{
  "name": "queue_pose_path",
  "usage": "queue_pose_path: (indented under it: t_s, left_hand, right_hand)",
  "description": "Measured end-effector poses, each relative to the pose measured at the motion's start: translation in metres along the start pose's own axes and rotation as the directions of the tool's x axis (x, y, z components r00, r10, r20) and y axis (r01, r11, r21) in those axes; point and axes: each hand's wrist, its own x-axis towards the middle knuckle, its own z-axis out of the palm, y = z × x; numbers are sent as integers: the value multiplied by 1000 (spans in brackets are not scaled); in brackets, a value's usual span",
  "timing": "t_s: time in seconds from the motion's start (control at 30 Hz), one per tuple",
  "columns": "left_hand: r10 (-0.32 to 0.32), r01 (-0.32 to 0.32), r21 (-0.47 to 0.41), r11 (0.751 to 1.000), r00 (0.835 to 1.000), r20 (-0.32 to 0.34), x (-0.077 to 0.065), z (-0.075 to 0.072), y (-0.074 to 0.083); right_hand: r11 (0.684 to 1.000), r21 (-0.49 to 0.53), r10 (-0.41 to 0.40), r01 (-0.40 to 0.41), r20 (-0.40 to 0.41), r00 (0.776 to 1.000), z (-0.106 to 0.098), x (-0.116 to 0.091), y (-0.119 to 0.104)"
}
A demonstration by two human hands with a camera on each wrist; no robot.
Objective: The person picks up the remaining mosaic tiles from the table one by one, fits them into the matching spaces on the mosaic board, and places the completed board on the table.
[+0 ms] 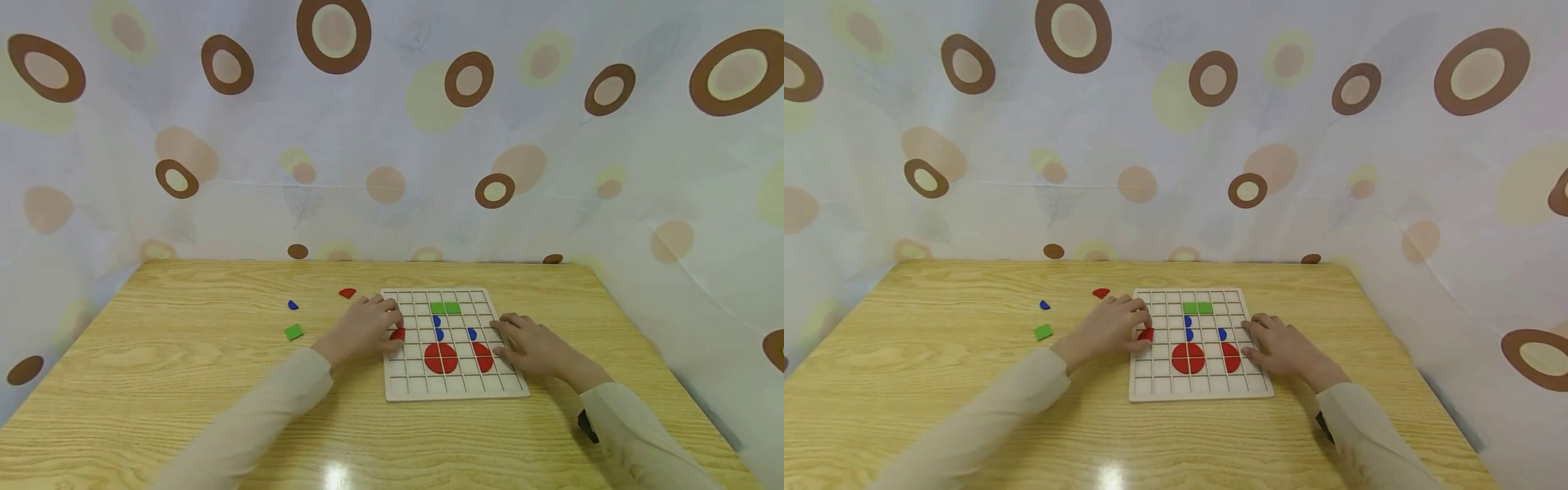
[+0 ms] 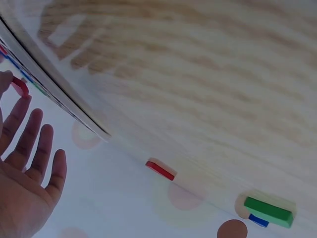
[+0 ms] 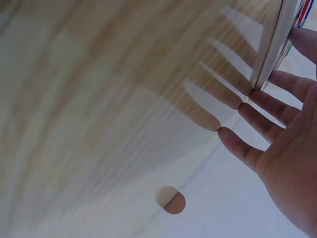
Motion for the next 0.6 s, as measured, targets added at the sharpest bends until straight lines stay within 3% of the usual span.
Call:
queue_pose_path:
  t_s: [0.43, 0.6]
  left_hand:
    - [50, -50, -4, 999, 998, 32, 21, -2, 30]
    - [83, -83, -13, 996, 997, 3, 30, -1, 41]
  right_hand:
    - [1000, 6, -19, 19, -9, 1000, 1, 0, 1]
    - [1000, 5, -26, 26, -12, 1000, 2, 1, 2]
